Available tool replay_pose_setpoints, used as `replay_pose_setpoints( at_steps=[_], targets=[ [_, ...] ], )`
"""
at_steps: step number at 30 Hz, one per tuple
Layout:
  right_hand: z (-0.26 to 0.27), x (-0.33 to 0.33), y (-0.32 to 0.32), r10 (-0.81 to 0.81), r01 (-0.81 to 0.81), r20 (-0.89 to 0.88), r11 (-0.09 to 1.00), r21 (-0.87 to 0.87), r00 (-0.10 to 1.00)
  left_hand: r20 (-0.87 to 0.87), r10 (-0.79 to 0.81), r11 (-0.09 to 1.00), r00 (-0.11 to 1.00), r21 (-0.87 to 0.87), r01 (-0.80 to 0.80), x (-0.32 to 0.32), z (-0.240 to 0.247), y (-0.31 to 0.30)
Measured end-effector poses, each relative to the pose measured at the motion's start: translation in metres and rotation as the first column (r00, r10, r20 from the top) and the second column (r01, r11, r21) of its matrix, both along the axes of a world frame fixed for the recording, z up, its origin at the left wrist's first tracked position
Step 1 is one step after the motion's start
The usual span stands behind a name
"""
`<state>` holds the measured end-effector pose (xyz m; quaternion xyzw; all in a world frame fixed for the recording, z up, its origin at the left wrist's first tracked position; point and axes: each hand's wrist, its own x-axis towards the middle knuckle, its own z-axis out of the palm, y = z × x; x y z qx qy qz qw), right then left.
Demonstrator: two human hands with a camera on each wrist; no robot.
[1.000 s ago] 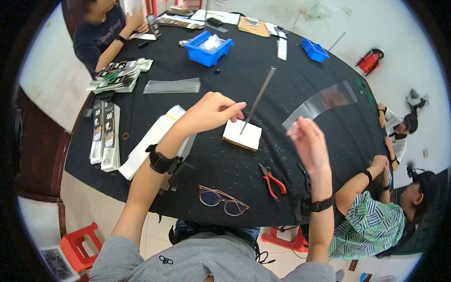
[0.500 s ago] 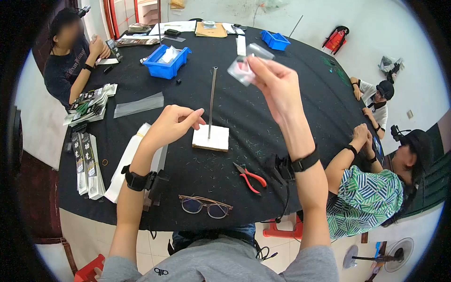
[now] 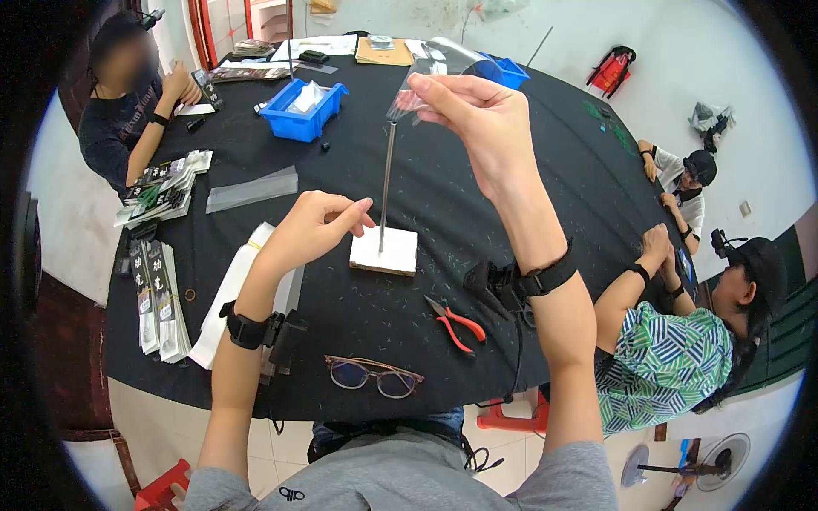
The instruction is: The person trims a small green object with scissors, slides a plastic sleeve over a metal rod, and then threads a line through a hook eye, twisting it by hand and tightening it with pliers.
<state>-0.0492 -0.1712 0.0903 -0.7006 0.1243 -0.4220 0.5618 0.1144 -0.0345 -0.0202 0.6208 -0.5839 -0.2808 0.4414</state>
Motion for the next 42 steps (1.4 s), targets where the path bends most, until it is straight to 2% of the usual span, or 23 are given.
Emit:
replay_pose_setpoints(
  at_steps=[13,23,35,37,42],
  targets=[
    [0.001,0.002,-0.001,-0.011,0.006,-0.037,0.991,-0.131,0.999,0.013,-0.005,1.000,1.000,0.013,0.004,0.001,-0.004,-0.003],
    [0.004,0.005,0.003,-0.020,0.013,-0.041,0.987,-0.163,0.999,0.032,-0.001,1.000,0.999,0.021,0.000,-0.001,-0.001,-0.001],
    [0.002,0.004,0.010,-0.032,0.002,-0.149,0.980,-0.201,0.988,-0.011,-0.008,1.000,1.000,0.020,0.008,0.000,-0.003,-0.002],
    [-0.004,0.003,0.012,-0.032,-0.001,-0.166,0.981,-0.195,0.986,-0.088,-0.043,0.999,0.995,-0.022,0.041,0.001,-0.006,-0.005],
    [-0.002,-0.005,0.007,-0.035,0.013,-0.119,0.983,-0.183,0.992,-0.102,-0.037,0.999,0.994,-0.014,0.035,0.003,-0.009,-0.008]
  ],
)
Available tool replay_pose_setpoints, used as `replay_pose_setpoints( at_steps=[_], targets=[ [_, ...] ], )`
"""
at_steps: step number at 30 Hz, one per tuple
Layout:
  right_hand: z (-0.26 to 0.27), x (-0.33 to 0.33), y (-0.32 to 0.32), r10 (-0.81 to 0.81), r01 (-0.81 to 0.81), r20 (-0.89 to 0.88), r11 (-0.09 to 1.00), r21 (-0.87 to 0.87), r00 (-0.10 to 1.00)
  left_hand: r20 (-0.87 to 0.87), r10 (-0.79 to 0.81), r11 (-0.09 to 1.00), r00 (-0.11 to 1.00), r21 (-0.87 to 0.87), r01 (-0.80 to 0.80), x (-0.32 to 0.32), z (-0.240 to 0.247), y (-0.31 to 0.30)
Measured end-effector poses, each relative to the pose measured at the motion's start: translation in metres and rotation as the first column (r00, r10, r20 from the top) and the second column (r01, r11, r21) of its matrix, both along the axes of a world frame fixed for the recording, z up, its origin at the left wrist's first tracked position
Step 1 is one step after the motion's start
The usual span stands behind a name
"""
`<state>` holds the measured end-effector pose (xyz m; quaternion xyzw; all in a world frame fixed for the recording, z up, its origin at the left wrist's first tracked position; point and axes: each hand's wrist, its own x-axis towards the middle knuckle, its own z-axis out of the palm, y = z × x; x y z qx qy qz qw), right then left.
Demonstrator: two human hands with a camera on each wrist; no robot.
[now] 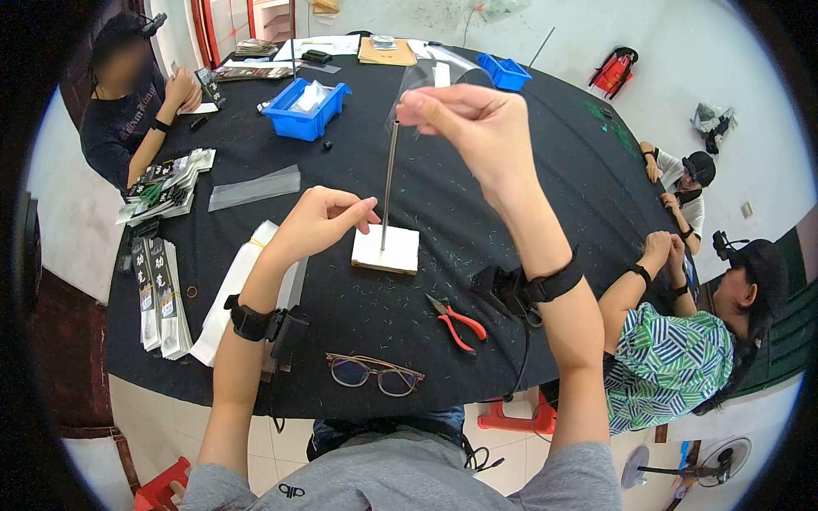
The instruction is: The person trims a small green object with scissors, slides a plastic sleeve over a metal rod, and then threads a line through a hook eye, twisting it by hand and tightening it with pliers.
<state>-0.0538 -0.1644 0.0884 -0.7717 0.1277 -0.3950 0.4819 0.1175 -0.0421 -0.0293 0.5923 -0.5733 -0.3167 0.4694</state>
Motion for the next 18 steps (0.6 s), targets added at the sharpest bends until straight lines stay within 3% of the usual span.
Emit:
replay_pose_setpoints(
  at_steps=[8,18],
  targets=[
    [0.011,0.003,-0.001,0.007,-0.009,0.056,0.999,0.040,0.998,0.033,0.005,1.000,0.999,-0.011,-0.004,-0.003,0.002,0.001],
    [0.001,0.006,0.005,0.014,-0.014,-0.024,1.000,0.016,1.000,-0.042,-0.014,1.000,0.999,0.010,0.014,-0.001,-0.001,-0.002]
  ],
)
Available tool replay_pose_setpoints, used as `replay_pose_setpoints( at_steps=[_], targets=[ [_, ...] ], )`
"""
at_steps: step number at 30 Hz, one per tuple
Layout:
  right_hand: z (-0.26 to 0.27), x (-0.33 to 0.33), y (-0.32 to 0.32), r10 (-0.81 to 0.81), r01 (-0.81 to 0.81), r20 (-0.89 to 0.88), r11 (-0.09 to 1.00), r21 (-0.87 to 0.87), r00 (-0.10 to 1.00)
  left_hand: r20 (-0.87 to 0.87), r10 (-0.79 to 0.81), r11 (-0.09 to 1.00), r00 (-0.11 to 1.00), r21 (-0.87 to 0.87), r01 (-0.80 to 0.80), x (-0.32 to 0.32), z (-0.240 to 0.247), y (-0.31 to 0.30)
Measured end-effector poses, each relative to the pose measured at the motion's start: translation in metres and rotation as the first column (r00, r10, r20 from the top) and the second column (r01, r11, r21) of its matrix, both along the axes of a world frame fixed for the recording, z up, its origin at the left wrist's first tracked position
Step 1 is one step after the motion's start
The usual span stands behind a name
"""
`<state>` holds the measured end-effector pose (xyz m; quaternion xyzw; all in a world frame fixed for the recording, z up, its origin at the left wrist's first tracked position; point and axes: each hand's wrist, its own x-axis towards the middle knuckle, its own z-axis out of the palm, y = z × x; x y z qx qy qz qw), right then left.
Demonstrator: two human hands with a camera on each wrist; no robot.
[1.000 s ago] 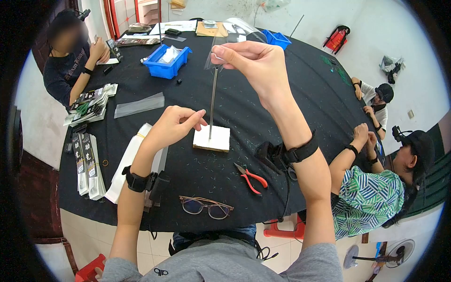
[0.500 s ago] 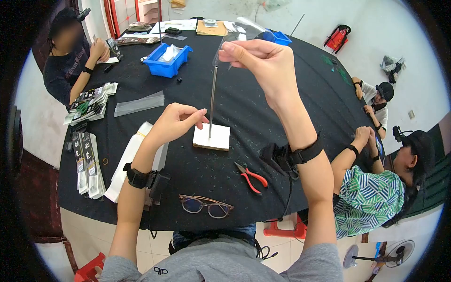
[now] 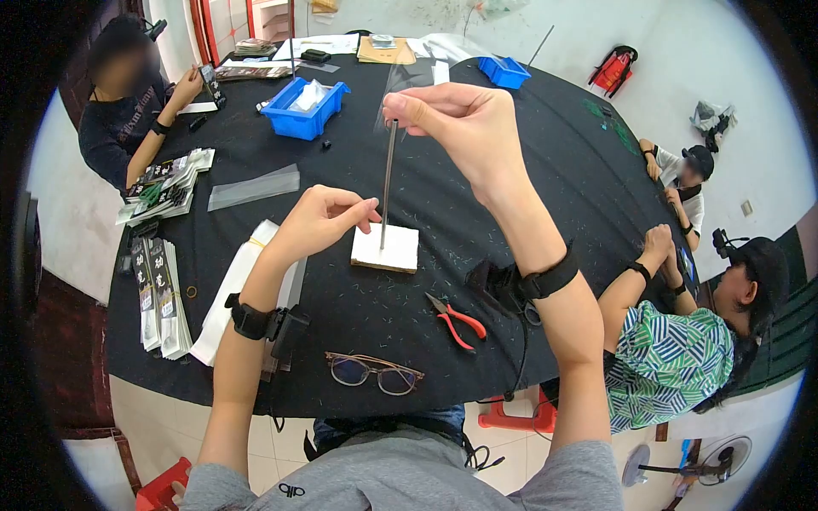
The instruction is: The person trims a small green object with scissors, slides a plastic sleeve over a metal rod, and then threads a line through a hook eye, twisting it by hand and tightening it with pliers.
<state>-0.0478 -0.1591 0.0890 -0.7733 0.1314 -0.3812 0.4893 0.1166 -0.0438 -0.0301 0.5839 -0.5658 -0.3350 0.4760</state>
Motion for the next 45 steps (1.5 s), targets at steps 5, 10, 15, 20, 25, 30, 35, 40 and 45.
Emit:
replay_pose_setpoints(
  at_steps=[5,10,15,20,25,30,35,40,45],
  targets=[
    [-0.016,0.000,0.003,0.002,-0.002,-0.027,1.000,-0.004,1.000,-0.106,0.009,1.000,0.994,-0.005,-0.009,0.003,-0.004,-0.003],
    [-0.042,-0.005,0.002,0.038,-0.037,-0.047,0.999,0.023,0.998,-0.482,-0.057,0.998,0.874,-0.039,0.044,0.011,-0.020,-0.007],
    [-0.067,-0.007,0.000,0.088,-0.077,-0.153,0.994,0.082,0.984,-0.701,-0.051,0.998,0.711,-0.012,0.060,0.024,-0.049,-0.016],
    [-0.096,-0.009,0.000,0.092,-0.084,-0.181,0.995,0.053,0.979,-0.551,0.099,0.988,0.828,-0.042,-0.147,0.024,-0.039,-0.016],
    [-0.120,-0.014,0.004,0.072,-0.071,-0.299,0.997,0.014,0.952,-0.334,0.062,0.923,0.941,-0.339,-0.181,-0.002,0.035,-0.004],
    [-0.132,-0.017,0.002,0.070,-0.077,-0.329,0.997,-0.008,0.942,-0.170,0.010,0.898,0.985,-0.433,-0.084,-0.009,0.065,-0.018],
    [-0.137,-0.016,0.000,0.064,-0.080,-0.315,0.996,-0.038,0.947,-0.089,0.112,0.860,0.990,-0.490,-0.141,-0.007,0.061,-0.023],
    [-0.128,-0.015,0.001,0.040,-0.073,-0.358,0.994,-0.081,0.933,0.011,0.189,0.830,0.982,-0.536,-0.154,-0.013,0.061,-0.024],
    [-0.086,-0.002,0.011,-0.008,0.016,0.032,0.972,-0.236,0.999,-0.040,0.226,0.761,0.973,-0.616,-0.202,-0.022,0.062,-0.032]
  ],
)
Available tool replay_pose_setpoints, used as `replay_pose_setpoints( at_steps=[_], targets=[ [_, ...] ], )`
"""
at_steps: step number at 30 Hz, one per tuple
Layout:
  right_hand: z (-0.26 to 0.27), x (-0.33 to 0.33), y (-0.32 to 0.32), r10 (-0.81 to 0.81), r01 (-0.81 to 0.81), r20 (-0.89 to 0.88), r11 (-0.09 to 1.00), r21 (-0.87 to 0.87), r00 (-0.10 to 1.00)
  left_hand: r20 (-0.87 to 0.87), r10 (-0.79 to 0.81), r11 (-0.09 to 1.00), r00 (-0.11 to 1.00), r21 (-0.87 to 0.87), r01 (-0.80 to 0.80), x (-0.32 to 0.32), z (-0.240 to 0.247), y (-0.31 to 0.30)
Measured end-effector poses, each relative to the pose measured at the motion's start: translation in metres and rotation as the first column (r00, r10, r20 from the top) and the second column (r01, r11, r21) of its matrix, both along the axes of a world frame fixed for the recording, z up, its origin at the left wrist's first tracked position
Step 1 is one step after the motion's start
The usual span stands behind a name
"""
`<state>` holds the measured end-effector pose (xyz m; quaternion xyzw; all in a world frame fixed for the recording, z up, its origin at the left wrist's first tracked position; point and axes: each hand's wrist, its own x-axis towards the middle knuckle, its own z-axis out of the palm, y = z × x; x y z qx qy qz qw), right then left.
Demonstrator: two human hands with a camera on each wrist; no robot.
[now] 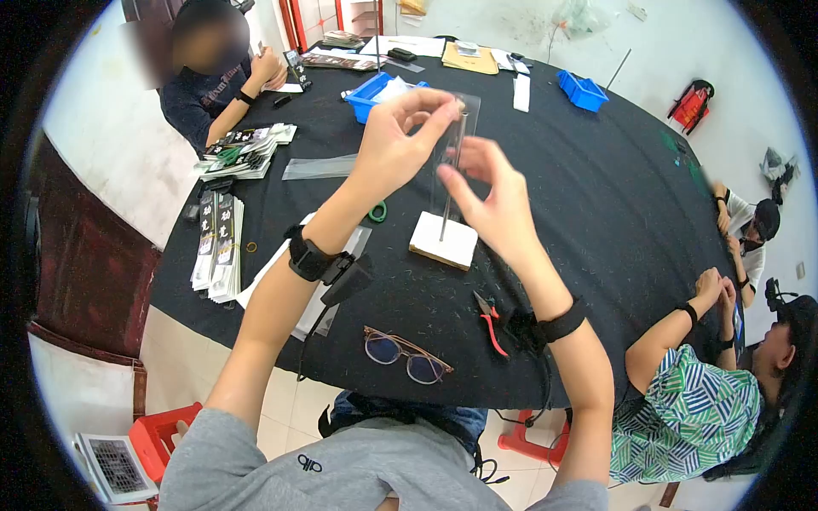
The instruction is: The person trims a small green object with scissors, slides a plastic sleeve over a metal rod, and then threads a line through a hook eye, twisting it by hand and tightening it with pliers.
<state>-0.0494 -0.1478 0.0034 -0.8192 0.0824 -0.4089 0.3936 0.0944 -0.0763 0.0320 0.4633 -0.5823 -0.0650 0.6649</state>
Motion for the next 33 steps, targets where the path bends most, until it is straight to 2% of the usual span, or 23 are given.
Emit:
replay_pose_setpoints(
  at_steps=[2,5,7,8,9,11,12,13,14,15,16,18,19,21,23,25,26,27,29,30,33],
  targets=[
    [0.020,0.005,0.003,-0.025,0.024,0.073,1.000,0.014,0.997,-0.227,-0.054,0.997,0.972,-0.073,0.039,-0.001,0.011,-0.003],
    [0.044,0.019,-0.001,0.004,-0.002,0.119,1.000,-0.013,0.993,-0.241,-0.057,0.995,0.969,-0.099,0.034,0.001,0.040,0.002],
    [0.063,0.032,-0.005,-0.012,0.025,0.143,0.996,-0.090,0.990,-0.188,-0.015,0.992,0.982,-0.128,-0.010,0.013,0.054,0.005],
    [0.077,0.039,-0.005,-0.032,0.056,0.147,0.985,-0.161,0.989,-0.123,0.194,0.960,0.973,-0.179,-0.214,0.022,0.060,0.008],
    [0.091,0.044,0.001,-0.080,0.118,0.167,0.967,-0.226,0.983,-0.070,0.397,0.884,0.915,-0.240,-0.402,0.029,0.064,0.015],
    [0.119,0.057,0.007,-0.113,0.185,0.190,0.890,-0.418,0.975,-0.092,0.432,0.814,0.897,-0.390,-0.431,0.048,0.069,0.041],
    [0.129,0.065,0.016,-0.116,0.186,0.186,0.887,-0.423,0.976,-0.295,0.358,0.827,0.886,-0.341,-0.448,0.025,0.087,0.064],
    [0.139,0.075,0.028,-0.128,0.230,0.232,0.839,-0.493,0.964,-0.487,0.277,0.843,0.828,-0.292,-0.453,-0.001,0.097,0.089],
    [0.141,0.088,0.038,-0.135,0.272,0.275,0.785,-0.556,0.952,-0.362,0.085,0.913,0.928,-0.344,-0.218,0.013,0.083,0.110],
    [0.136,0.102,0.043,-0.131,0.264,0.266,0.784,-0.562,0.955,-0.229,-0.117,0.931,0.966,-0.364,0.027,0.027,0.068,0.131],
    [0.127,0.119,0.047,-0.174,0.272,0.210,0.686,-0.675,0.962,-0.240,-0.112,0.929,0.964,-0.369,0.016,0.019,0.065,0.143],
    [0.099,0.159,0.062,-0.309,0.270,0.124,0.492,-0.827,0.943,-0.224,-0.475,0.852,0.851,-0.360,0.381,-0.002,0.066,0.163],
    [0.080,0.181,0.070,-0.396,0.267,0.095,0.406,-0.874,0.913,-0.189,-0.617,0.715,0.764,-0.540,0.444,-0.011,0.062,0.159],
    [0.035,0.215,0.073,-0.374,0.165,0.028,0.339,-0.926,0.927,-0.204,-0.597,0.722,0.776,-0.559,0.409,0.001,0.049,0.163],
    [-0.015,0.243,0.071,-0.349,0.071,-0.062,0.356,-0.932,0.935,-0.228,-0.587,0.729,0.777,-0.566,0.385,0.003,0.038,0.169],
    [-0.052,0.257,0.067,-0.361,-0.059,-0.168,0.294,-0.954,0.917,-0.233,-0.590,0.729,0.773,-0.566,0.385,0.009,0.033,0.170],
    [-0.072,0.266,0.062,-0.376,-0.131,-0.266,0.348,-0.928,0.888,-0.236,-0.590,0.730,0.772,-0.564,0.386,0.011,0.029,0.170],
    [-0.085,0.268,0.059,-0.378,-0.133,-0.271,0.353,-0.926,0.885,-0.239,-0.592,0.731,0.770,-0.561,0.388,0.012,0.025,0.170],
    [-0.102,0.270,0.055,-0.410,-0.322,-0.482,0.402,-0.858,0.774,-0.240,-0.599,0.730,0.764,-0.556,0.398,0.015,0.020,0.170],
    [-0.105,0.269,0.056,-0.378,-0.311,-0.501,0.461,-0.831,0.778,-0.238,-0.605,0.726,0.760,-0.556,0.404,0.015,0.019,0.170],
    [-0.101,0.259,0.051,-0.354,-0.301,-0.506,0.495,-0.815,0.787,-0.234,-0.627,0.714,0.743,-0.556,0.426,0.011,0.018,0.169]
  ],
)
